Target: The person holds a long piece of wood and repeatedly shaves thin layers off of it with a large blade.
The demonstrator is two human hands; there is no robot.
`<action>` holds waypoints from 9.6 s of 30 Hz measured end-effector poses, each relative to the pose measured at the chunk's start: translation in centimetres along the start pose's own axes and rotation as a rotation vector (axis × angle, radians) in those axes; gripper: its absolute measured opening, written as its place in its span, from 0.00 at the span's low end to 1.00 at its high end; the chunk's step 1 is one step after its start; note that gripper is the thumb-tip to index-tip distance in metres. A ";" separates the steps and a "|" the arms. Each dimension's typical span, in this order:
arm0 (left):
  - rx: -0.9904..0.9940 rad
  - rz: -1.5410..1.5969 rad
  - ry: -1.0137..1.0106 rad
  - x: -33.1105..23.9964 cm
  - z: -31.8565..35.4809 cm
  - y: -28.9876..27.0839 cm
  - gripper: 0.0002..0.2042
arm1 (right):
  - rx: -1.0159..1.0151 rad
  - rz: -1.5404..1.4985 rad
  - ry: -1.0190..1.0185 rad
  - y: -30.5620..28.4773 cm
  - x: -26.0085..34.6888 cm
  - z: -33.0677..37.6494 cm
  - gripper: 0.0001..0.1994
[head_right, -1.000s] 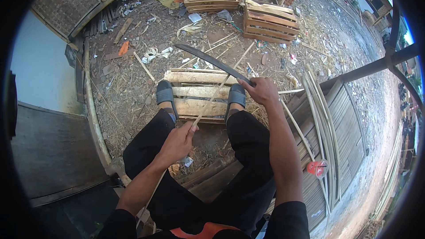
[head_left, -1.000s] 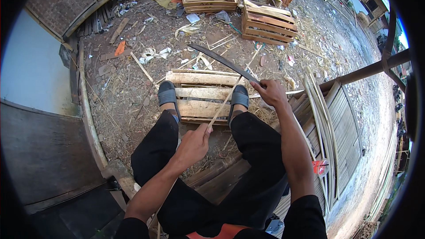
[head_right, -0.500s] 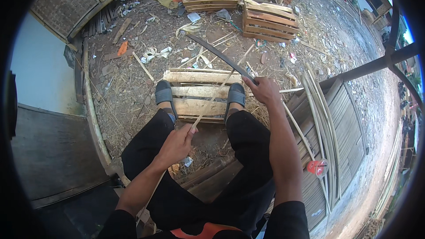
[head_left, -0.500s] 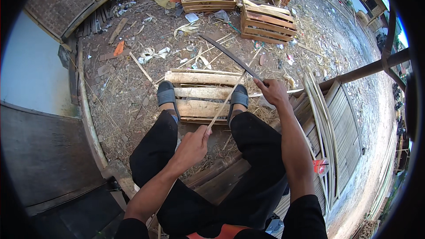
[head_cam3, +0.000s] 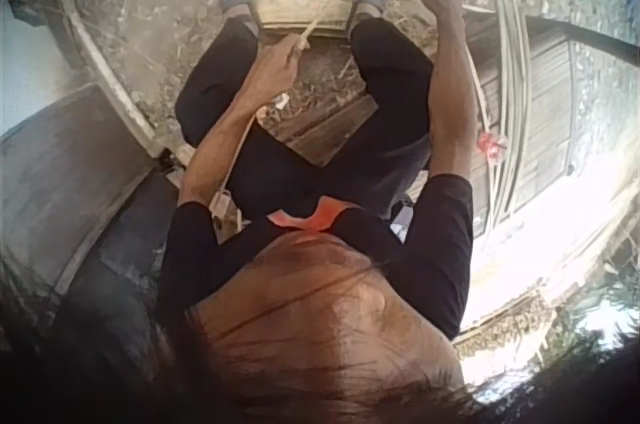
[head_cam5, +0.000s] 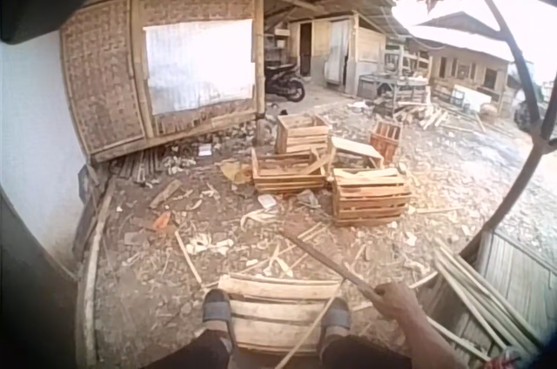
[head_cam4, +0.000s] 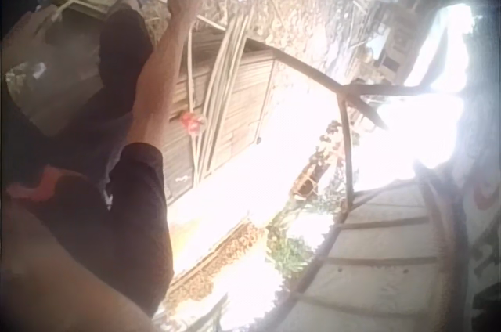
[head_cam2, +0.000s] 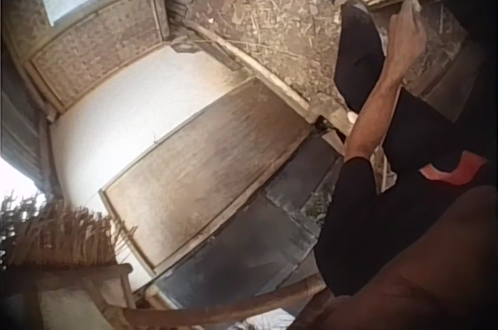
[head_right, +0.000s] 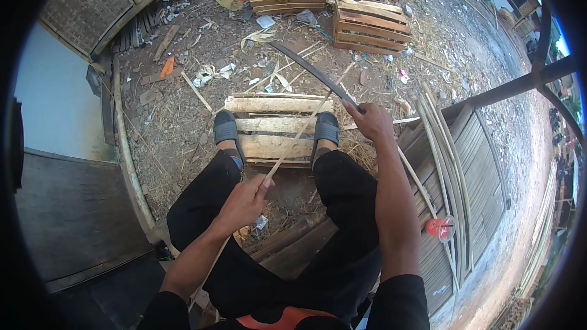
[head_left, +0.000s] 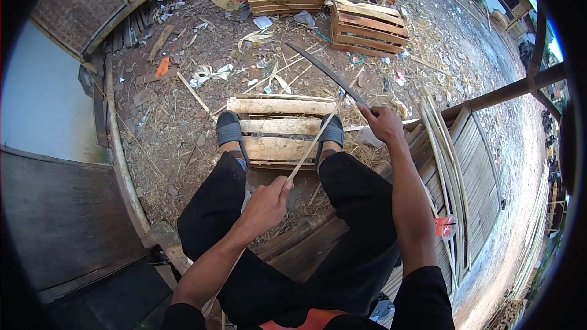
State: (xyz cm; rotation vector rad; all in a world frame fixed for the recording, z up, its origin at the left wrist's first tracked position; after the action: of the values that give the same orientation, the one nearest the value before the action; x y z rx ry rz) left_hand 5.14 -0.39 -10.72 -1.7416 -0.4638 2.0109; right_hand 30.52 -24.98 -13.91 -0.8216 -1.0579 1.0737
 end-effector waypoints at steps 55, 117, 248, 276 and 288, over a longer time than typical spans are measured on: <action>-0.087 0.150 -0.027 2.4 -1.2 -1.8 0.16 | -0.004 -0.076 0.528 2.4 -8.2 -2.8 0.48; -0.211 0.001 -0.038 -0.1 -3.4 -2.6 0.17 | 0.037 0.095 -0.573 0.6 8.7 6.5 0.31; -0.255 0.527 -0.201 1.1 -4.5 -1.9 0.15 | -0.096 -0.049 -0.941 2.5 13.0 10.8 0.26; -0.059 1.099 -0.237 -1.7 -4.4 -2.1 0.10 | 0.439 -0.723 -0.529 1.0 13.0 10.1 0.25; -0.124 1.097 -0.247 -1.1 -4.8 -1.4 0.06 | 0.724 -0.998 -0.363 2.8 12.2 9.1 0.22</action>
State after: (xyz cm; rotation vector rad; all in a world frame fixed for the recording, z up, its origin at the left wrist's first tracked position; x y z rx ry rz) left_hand 10.13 0.01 -9.77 -2.0560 0.4411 2.9784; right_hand 22.51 -12.18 -10.51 0.4909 -1.0624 0.6327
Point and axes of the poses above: each hand's wrist, its own z-axis away from the middle knuckle, its own y-axis out of the palm, x = y × z, the point moved 5 cm from there along -z, towards the middle knuckle, and after that the axes turned 9 degrees about y, right-handed, at the moved point
